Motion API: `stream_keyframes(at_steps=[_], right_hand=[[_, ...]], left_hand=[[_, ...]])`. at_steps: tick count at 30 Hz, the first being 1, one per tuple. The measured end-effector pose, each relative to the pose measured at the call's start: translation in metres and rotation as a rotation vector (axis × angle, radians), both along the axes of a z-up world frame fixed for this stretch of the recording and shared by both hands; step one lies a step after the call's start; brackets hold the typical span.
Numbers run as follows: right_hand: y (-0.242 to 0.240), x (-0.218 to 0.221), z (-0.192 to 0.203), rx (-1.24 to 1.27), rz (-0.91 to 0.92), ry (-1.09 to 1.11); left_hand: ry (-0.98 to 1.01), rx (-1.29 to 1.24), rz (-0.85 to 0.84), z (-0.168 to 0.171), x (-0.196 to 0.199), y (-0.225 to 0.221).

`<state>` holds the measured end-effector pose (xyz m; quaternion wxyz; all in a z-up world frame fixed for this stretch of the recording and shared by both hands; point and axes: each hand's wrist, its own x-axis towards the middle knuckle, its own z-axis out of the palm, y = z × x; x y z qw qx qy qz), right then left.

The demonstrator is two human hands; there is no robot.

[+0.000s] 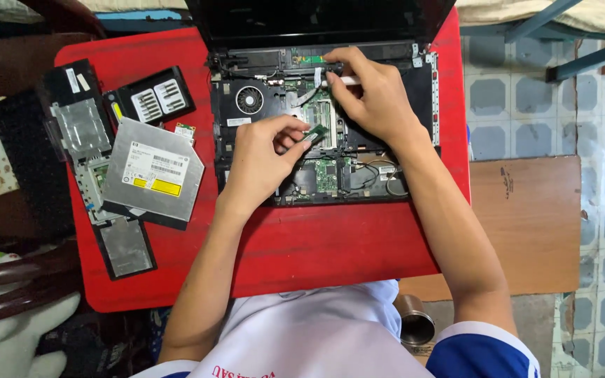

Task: Connecting internal ribbon cables and installing RAM modules during a laptop repair.

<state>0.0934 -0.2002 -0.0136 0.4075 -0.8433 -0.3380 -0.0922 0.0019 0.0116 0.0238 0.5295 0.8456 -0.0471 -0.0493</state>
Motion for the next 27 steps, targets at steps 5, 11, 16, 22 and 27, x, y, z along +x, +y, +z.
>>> stream_keyframes(at_steps=[5, 11, 16, 22, 27], right_hand=[[0.000, 0.000, 0.000, -0.001, -0.003, 0.029], [0.001, -0.001, 0.002, 0.035, -0.031, 0.056], [0.001, 0.000, 0.004, 0.073, -0.041, 0.056], [0.000, 0.001, 0.002, 0.070, -0.063, 0.023], [0.001, 0.001, 0.003, 0.077, -0.065, -0.008]], left_hand=[[-0.010, 0.082, 0.021, -0.002, 0.002, 0.005], [0.120, -0.087, 0.040, -0.003, 0.003, 0.004], [0.255, -0.246, -0.004, -0.004, 0.004, 0.000], [0.315, -0.260, 0.027, -0.005, 0.006, -0.003], [0.254, -0.383, 0.058, -0.014, 0.008, -0.001]])
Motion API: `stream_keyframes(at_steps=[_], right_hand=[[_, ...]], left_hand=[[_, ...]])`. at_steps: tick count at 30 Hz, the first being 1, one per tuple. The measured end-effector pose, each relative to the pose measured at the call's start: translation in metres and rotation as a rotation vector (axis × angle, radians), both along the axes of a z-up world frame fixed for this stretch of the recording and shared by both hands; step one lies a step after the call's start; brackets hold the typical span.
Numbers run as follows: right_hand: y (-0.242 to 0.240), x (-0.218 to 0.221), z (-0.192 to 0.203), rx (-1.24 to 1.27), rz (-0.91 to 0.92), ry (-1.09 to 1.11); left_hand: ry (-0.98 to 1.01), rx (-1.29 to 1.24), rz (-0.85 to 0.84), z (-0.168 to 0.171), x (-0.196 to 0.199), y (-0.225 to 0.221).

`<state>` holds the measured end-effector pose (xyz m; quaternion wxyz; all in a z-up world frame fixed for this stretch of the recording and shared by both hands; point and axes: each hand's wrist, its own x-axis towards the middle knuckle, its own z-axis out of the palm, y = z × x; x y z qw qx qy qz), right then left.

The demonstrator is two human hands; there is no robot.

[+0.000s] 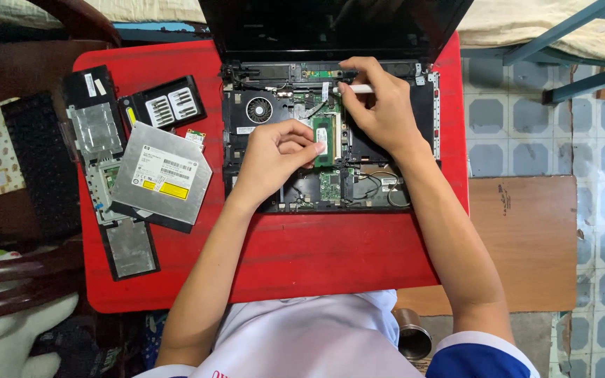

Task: Connecting internal ribbon cables and installing RAM modules during a laptop repair.

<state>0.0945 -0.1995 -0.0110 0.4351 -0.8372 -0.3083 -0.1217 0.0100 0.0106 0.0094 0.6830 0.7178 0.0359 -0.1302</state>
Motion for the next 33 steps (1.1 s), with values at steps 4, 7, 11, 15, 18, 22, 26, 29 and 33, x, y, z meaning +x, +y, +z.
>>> stream_keyframes(at_steps=[4, 7, 11, 15, 18, 22, 26, 29, 33], right_hand=[[0.000, 0.000, 0.000, 0.000, -0.005, 0.021], [0.000, -0.001, 0.001, -0.004, -0.002, 0.014], [0.000, -0.001, 0.000, 0.000, 0.008, 0.011], [0.000, -0.001, 0.000, -0.001, 0.013, 0.005], [0.000, 0.000, 0.000, 0.004, 0.019, 0.021], [0.000, -0.001, 0.000, -0.022, 0.016, 0.047], [0.003, -0.002, 0.004, -0.019, 0.046, 0.005], [0.002, -0.001, 0.005, -0.013, 0.029, 0.038], [0.000, -0.001, 0.001, -0.039, 0.017, 0.034]], left_hand=[[-0.044, -0.071, 0.075, 0.000, 0.001, -0.001], [-0.023, -0.178, 0.092, -0.001, 0.003, -0.001], [0.007, -0.194, 0.102, -0.005, 0.003, -0.001], [0.038, -0.193, 0.106, -0.006, 0.003, -0.003], [0.051, -0.172, 0.135, -0.014, 0.005, -0.003], [0.096, -0.066, 0.169, -0.003, 0.008, -0.005], [0.145, 0.086, 0.107, 0.008, 0.016, -0.008], [0.134, 0.224, 0.078, 0.011, 0.023, -0.013], [-0.029, 0.394, 0.044, -0.001, 0.022, -0.015]])
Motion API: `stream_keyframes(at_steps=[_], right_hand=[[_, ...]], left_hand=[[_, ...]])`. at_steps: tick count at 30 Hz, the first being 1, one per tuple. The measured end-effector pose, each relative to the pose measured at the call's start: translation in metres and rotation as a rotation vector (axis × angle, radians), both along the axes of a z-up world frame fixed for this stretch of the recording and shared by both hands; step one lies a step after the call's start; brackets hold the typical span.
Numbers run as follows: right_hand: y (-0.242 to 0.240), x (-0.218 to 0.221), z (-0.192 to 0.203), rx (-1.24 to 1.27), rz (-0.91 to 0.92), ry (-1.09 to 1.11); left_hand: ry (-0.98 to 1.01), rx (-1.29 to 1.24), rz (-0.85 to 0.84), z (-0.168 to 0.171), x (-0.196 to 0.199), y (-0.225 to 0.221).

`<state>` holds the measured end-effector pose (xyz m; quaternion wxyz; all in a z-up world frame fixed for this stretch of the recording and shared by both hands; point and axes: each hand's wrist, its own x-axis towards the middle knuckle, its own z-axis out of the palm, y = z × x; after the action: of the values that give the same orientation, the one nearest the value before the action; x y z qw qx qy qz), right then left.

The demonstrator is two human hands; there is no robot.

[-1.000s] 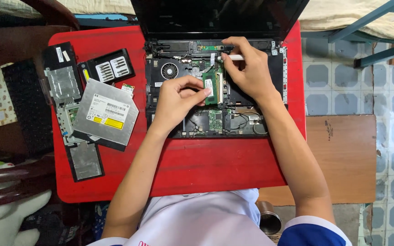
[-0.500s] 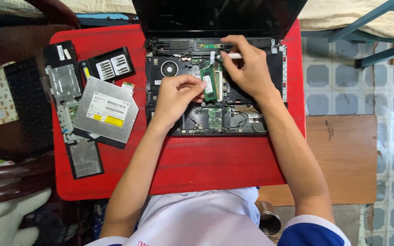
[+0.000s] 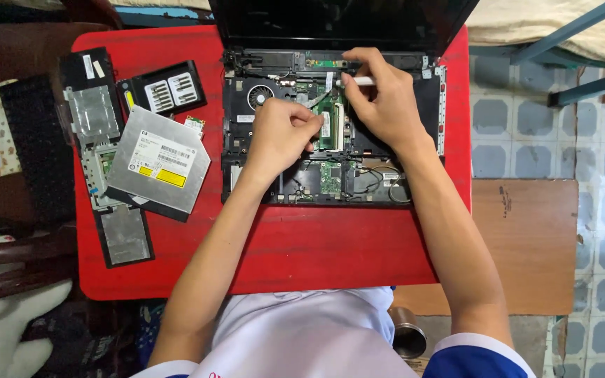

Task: Connecting internal ribbon cables and installing RAM modules during a laptop repair.

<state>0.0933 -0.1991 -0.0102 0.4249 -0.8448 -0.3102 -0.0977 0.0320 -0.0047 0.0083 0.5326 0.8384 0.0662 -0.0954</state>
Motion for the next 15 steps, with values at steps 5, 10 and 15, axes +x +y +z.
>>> stream_keyframes(at_steps=[5, 10, 15], right_hand=[[0.000, -0.001, 0.000, 0.001, 0.004, 0.017], [-0.002, -0.001, -0.001, 0.003, -0.011, 0.030], [0.000, -0.001, 0.001, -0.001, -0.010, 0.044]], left_hand=[[0.055, 0.040, -0.005, 0.000, 0.003, -0.006], [0.161, 0.006, 0.010, 0.010, 0.005, -0.007], [0.098, 0.035, -0.009, 0.004, 0.006, -0.006]])
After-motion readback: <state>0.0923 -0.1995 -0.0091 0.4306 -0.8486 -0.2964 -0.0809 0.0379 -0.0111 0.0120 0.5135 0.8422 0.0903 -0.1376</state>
